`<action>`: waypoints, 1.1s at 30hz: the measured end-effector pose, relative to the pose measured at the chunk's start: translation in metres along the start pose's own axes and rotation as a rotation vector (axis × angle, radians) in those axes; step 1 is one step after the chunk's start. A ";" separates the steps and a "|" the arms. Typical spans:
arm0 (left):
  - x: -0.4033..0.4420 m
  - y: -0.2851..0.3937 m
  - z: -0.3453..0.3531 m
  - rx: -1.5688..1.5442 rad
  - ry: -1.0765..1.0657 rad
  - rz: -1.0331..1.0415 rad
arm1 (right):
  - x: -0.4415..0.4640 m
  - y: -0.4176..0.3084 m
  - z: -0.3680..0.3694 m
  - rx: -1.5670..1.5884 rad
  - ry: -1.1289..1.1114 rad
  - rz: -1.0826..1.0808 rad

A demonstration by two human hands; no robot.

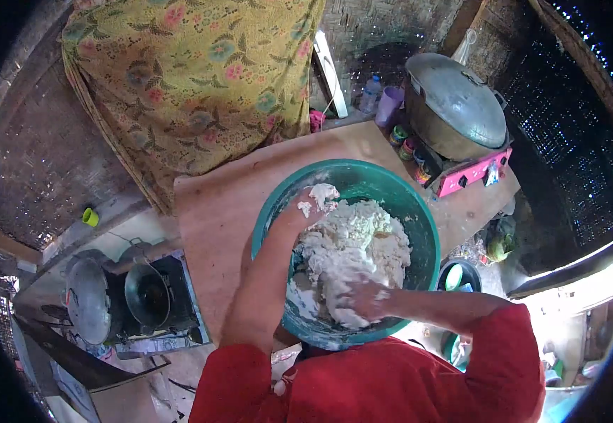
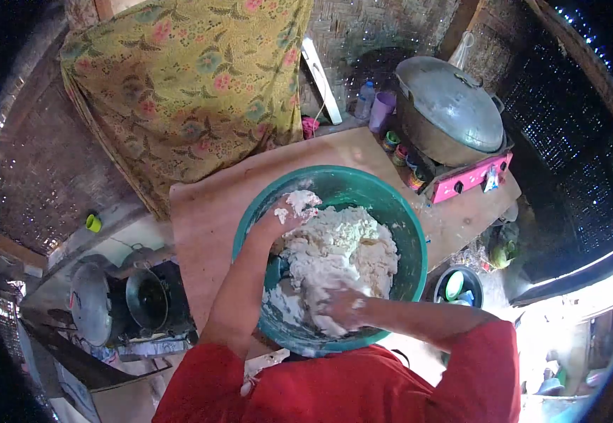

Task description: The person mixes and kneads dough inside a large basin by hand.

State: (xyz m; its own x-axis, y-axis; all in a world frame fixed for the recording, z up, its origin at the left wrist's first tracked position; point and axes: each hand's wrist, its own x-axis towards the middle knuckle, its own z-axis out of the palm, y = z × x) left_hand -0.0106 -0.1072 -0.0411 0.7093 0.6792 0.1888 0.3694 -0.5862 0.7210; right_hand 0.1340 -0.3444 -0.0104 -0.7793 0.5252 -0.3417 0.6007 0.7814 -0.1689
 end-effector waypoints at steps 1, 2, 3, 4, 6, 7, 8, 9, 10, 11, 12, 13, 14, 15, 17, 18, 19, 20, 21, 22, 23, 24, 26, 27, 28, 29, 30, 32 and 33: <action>-0.006 0.025 -0.017 -0.026 -0.022 -0.037 | -0.016 0.003 0.003 -0.012 0.187 0.015; -0.011 0.038 -0.024 -0.056 -0.046 -0.079 | -0.023 0.003 0.013 -0.002 0.174 0.017; -0.012 0.034 -0.021 -0.068 -0.054 -0.084 | -0.025 0.002 0.035 0.030 0.152 0.140; -0.013 0.030 -0.019 0.056 -0.011 -0.101 | -0.024 0.004 0.063 0.063 0.133 0.265; -0.018 0.030 -0.015 0.167 0.010 -0.131 | -0.003 0.005 0.071 1.018 0.326 0.217; -0.020 0.037 -0.015 0.082 0.077 -0.229 | 0.013 0.003 0.061 0.514 0.046 0.320; -0.020 0.048 -0.025 0.001 0.149 -0.324 | 0.031 0.004 0.037 -0.004 -0.226 0.392; -0.021 0.062 -0.044 -0.053 0.001 -0.309 | 0.044 0.009 0.041 -0.018 -0.221 0.364; -0.023 0.055 -0.042 -0.059 -0.003 -0.315 | 0.058 0.016 0.054 -0.012 -0.228 0.362; -0.027 0.050 -0.039 -0.088 0.037 -0.256 | 0.073 0.024 0.068 0.121 -0.107 0.429; -0.029 0.047 -0.038 -0.115 0.077 -0.194 | 0.088 0.028 0.069 0.253 0.018 0.498; -0.031 0.047 -0.038 -0.115 0.075 -0.192 | 0.103 0.032 0.069 0.254 0.019 0.500; -0.033 0.051 -0.040 -0.159 0.101 -0.194 | 0.120 0.039 0.058 0.362 -0.005 0.560; -0.033 0.054 -0.041 -0.201 0.127 -0.195 | 0.135 0.047 0.048 0.470 -0.027 0.619; -0.027 0.044 -0.034 -0.042 0.078 -0.184 | 0.152 0.060 0.029 0.330 -0.093 0.455; -0.023 0.037 -0.027 0.113 0.029 -0.175 | 0.156 0.064 0.024 0.189 -0.162 0.293; -0.022 0.020 -0.014 0.121 0.032 -0.167 | 0.160 0.065 0.035 0.276 0.006 0.332; -0.023 -0.004 0.005 0.096 0.060 -0.081 | 0.168 0.069 0.056 0.272 0.013 0.336; -0.023 -0.009 0.011 0.085 0.081 -0.037 | 0.179 0.074 0.076 0.324 0.154 0.372; -0.024 -0.014 0.018 0.075 0.102 0.008 | 0.183 0.073 0.083 0.377 0.295 0.404; -0.024 -0.002 0.013 0.150 -0.053 -0.107 | 0.183 0.070 0.073 0.478 0.166 0.531; -0.019 0.010 0.008 0.208 -0.126 -0.128 | 0.176 0.068 0.071 0.461 0.189 0.539; -0.011 0.022 0.007 0.284 -0.199 -0.116 | 0.160 0.051 0.077 0.389 0.011 0.483; -0.008 0.003 0.024 0.316 -0.142 -0.061 | 0.151 0.045 0.086 0.359 -0.083 0.461; -0.004 -0.024 0.045 0.341 -0.088 -0.004 | 0.127 0.041 0.077 0.392 -0.066 0.438; 0.000 -0.035 0.054 0.287 -0.077 0.005 | 0.103 0.038 0.068 0.425 -0.050 0.416; 0.004 -0.045 0.063 0.233 -0.066 0.015 | 0.052 0.022 0.036 0.510 0.078 0.385; 0.007 0.029 0.025 0.104 -0.229 -0.064 | -0.021 0.011 -0.006 0.586 0.222 0.559; 0.014 0.017 0.035 0.106 -0.237 -0.050 | -0.050 0.005 -0.044 0.761 0.197 0.715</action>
State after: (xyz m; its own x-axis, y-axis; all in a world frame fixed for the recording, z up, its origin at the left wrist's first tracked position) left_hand 0.0262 -0.1229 -0.0495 0.8052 0.5929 -0.0158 0.4590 -0.6061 0.6496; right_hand 0.1681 -0.3516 0.0467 -0.1746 0.8779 -0.4459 0.8309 -0.1116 -0.5451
